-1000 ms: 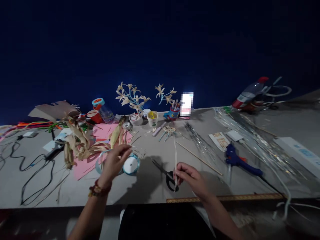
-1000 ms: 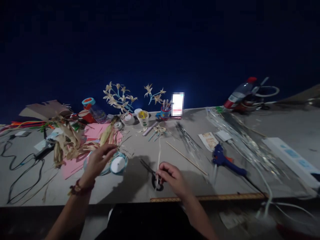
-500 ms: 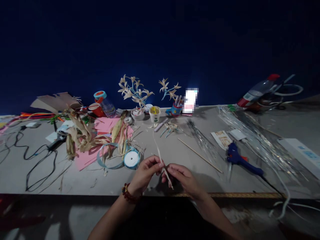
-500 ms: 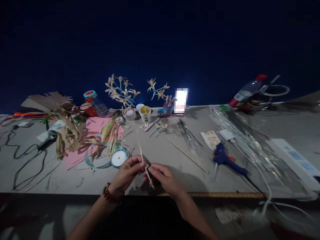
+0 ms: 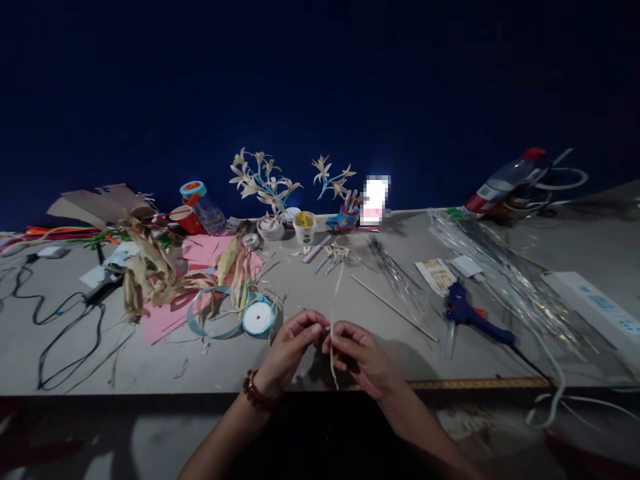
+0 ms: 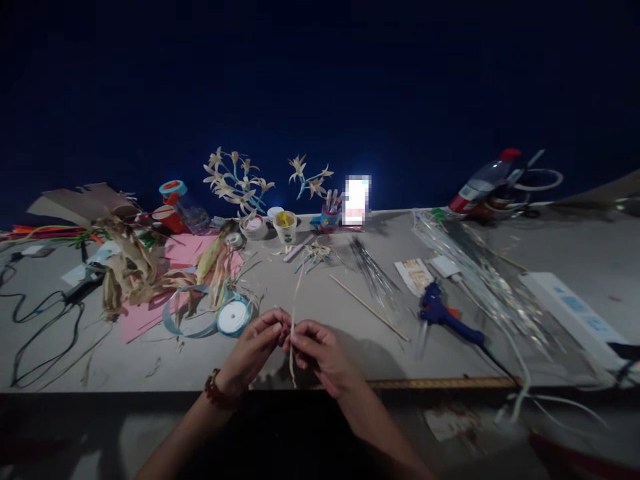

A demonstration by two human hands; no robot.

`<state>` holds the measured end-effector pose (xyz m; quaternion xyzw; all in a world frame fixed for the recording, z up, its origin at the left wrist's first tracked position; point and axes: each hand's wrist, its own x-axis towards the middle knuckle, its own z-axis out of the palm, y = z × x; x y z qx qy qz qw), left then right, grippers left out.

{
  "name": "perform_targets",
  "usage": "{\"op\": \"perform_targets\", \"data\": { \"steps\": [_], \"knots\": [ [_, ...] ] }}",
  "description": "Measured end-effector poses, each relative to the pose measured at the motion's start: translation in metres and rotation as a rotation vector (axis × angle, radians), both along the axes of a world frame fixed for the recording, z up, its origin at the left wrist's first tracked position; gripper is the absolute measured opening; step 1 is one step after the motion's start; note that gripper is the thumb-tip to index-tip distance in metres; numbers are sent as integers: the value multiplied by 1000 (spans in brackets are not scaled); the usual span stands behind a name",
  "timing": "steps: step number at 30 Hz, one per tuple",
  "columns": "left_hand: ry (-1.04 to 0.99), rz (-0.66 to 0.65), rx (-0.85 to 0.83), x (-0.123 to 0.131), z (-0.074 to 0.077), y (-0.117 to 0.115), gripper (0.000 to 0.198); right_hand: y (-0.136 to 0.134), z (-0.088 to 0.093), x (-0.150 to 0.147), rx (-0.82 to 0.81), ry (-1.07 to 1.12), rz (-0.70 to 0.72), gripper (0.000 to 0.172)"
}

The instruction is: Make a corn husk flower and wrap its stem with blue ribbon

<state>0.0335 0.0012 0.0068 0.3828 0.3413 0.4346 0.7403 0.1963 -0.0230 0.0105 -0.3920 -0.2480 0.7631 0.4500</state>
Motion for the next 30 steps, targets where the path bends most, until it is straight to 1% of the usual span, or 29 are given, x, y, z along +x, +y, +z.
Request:
{"op": "perform_targets", "data": {
  "steps": [3, 5, 7, 10, 14, 19, 23, 27, 30],
  "knots": [
    [130, 24, 125, -1, -2, -10, 24, 1, 0, 0, -27, -30, -112, 40],
    [210, -34, 168, -1, 0, -17, 24, 1, -3, -1, -28, -72, -171, 40],
    [270, -82, 188, 2, 2, -21, 24, 1, -7, -2, -2, -127, -232, 39],
    [287, -62, 160, 5, 2, -24, 24, 2, -10, -2, 49, -193, -297, 39],
    [213, -60, 68, 5, 0, -23, 24, 2, -9, 1, 128, -248, -282, 37],
    [183, -73, 33, 2, -3, -23, 22, 0, -11, 5, 155, -281, -268, 35],
    [208, -73, 14, -2, -4, -24, 24, -2, -17, 8, 229, -363, -282, 33],
    [292, -14, 10, -11, -7, -26, 27, -2, -23, 14, 363, -499, -237, 30],
    [312, 48, -1, -18, -10, -26, 28, -4, -28, 21, 514, -730, -171, 25]
  ]
}}
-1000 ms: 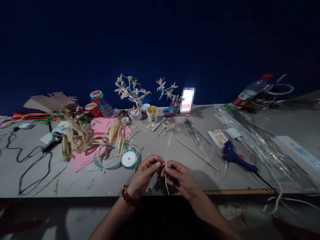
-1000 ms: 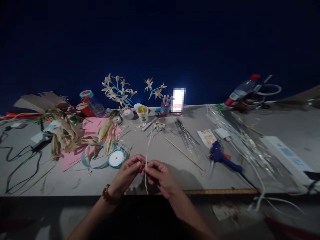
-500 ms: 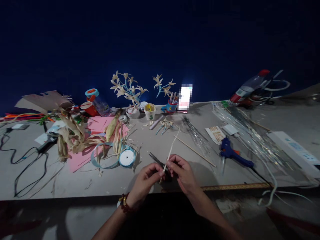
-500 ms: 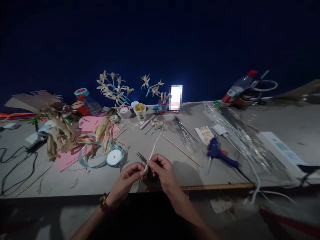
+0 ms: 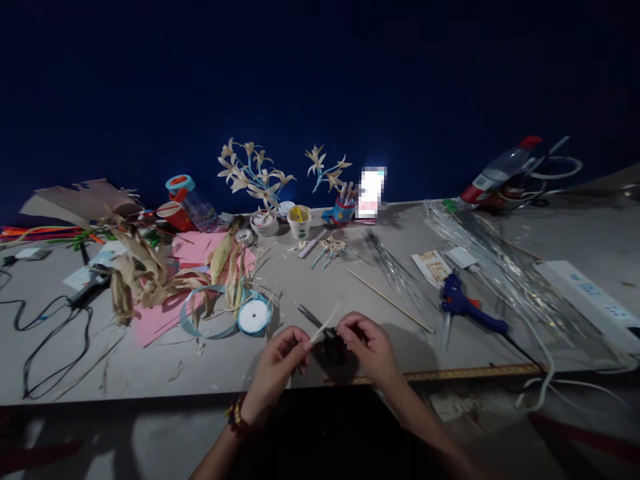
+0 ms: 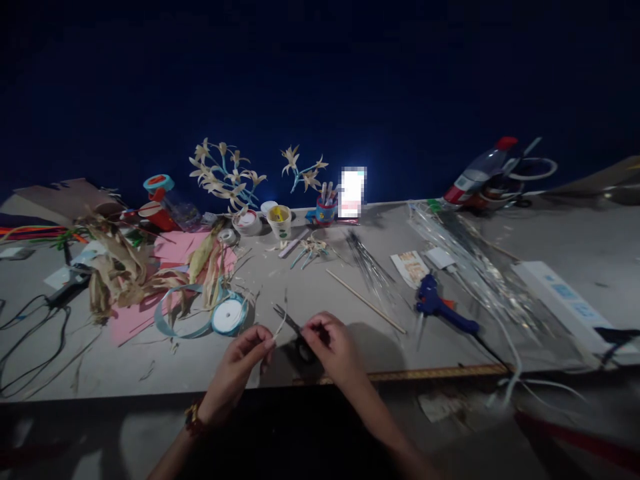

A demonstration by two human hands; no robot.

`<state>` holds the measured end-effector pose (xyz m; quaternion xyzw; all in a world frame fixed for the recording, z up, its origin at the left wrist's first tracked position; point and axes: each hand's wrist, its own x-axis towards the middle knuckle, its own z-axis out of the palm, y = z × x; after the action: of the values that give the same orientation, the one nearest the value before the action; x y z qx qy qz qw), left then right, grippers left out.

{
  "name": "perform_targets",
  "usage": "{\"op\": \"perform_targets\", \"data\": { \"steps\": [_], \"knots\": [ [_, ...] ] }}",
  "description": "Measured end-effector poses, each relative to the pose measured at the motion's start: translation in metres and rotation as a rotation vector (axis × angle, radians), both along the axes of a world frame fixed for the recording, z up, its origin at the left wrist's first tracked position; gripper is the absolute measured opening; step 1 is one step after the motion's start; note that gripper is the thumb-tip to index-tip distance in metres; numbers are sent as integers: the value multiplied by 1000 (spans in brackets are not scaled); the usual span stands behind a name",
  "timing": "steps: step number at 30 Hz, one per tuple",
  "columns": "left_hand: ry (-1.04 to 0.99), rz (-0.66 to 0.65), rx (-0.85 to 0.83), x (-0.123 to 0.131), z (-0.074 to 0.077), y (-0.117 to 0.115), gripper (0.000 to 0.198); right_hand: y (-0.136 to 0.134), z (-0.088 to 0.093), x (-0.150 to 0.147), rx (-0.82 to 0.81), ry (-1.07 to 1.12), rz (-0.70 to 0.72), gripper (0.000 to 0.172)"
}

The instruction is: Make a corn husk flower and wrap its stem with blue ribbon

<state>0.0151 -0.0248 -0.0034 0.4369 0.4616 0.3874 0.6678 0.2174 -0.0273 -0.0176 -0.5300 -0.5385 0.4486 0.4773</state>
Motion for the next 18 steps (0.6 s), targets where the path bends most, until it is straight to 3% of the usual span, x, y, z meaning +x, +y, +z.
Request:
{"op": "perform_targets", "data": {
  "steps": [4, 9, 12, 18],
  "knots": [
    [6, 39, 4, -5, -4, 2, 27, -7, -9, 13, 141, -426, 17, 11],
    [29, 55, 10, -2, -4, 7, 27, 5, -15, 55, 234, -876, -133, 16],
    [23, 59, 38, 1, -3, 10, 27, 20, -17, 88, 208, -1007, -270, 20],
    [33, 79, 51, 3, -1, 13, 30, 35, -24, 112, 206, -1075, -254, 21]
  ]
}}
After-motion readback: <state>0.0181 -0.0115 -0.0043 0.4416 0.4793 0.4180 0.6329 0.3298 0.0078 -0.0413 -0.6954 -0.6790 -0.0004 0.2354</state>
